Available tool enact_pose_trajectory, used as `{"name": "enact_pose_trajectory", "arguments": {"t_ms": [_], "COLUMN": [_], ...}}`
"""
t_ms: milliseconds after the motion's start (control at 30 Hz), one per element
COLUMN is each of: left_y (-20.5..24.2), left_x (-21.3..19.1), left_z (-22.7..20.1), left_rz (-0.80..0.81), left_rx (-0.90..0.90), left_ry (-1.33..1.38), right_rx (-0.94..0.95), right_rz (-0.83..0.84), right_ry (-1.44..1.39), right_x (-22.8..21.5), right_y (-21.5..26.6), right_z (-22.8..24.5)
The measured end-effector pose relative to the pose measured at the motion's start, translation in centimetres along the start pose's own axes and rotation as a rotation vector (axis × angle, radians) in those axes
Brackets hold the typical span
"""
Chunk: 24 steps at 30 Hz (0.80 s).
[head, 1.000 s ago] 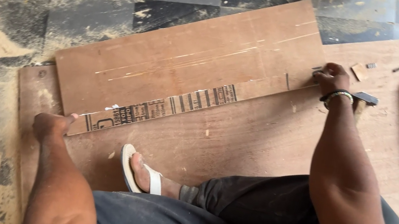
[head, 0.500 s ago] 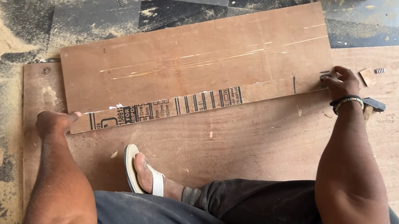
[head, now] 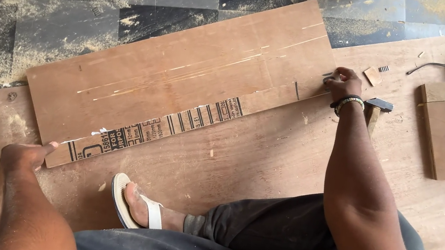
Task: Measuring plywood and hammering nails to join pieces together.
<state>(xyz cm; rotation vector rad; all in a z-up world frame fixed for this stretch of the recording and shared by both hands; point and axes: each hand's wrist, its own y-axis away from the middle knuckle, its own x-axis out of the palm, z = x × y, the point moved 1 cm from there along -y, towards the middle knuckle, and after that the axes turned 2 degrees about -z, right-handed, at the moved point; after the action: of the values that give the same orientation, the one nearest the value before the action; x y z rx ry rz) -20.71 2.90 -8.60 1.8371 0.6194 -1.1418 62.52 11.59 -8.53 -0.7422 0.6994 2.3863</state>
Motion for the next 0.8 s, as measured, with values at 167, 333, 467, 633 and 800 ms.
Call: {"name": "enact_pose_trajectory", "arguments": {"t_ms": [167, 333, 467, 633, 800], "left_y": [0.9, 3.3, 2.2, 0.2, -0.6], "left_x": [-0.2, -0.8, 0.1, 0.4, 0.7], "left_z": [-0.7, -1.4, -0.5, -0.4, -0.3], "left_rz": [-0.026, -0.034, -0.077, -0.069, -0.061], "left_rx": [-0.015, -0.025, -0.014, 0.025, 0.024], "left_ry": [0.008, 0.042, 0.07, -0.103, -0.118], "right_rx": [-0.06, -0.074, -0.044, -0.057, -0.005], "right_rz": [0.002, -0.044, -0.034, 0.014, 0.078], "right_ry": [-0.034, 0.018, 0.029, 0.023, -0.051], "right_x": [0.1, 0.1, -0.1, -0.6, -0.7], "right_y": [-1.6, -0.2, 0.7, 0.4, -0.5], "right_z": [-1.6, -0.7, 0.0, -0.3, -0.8]}}
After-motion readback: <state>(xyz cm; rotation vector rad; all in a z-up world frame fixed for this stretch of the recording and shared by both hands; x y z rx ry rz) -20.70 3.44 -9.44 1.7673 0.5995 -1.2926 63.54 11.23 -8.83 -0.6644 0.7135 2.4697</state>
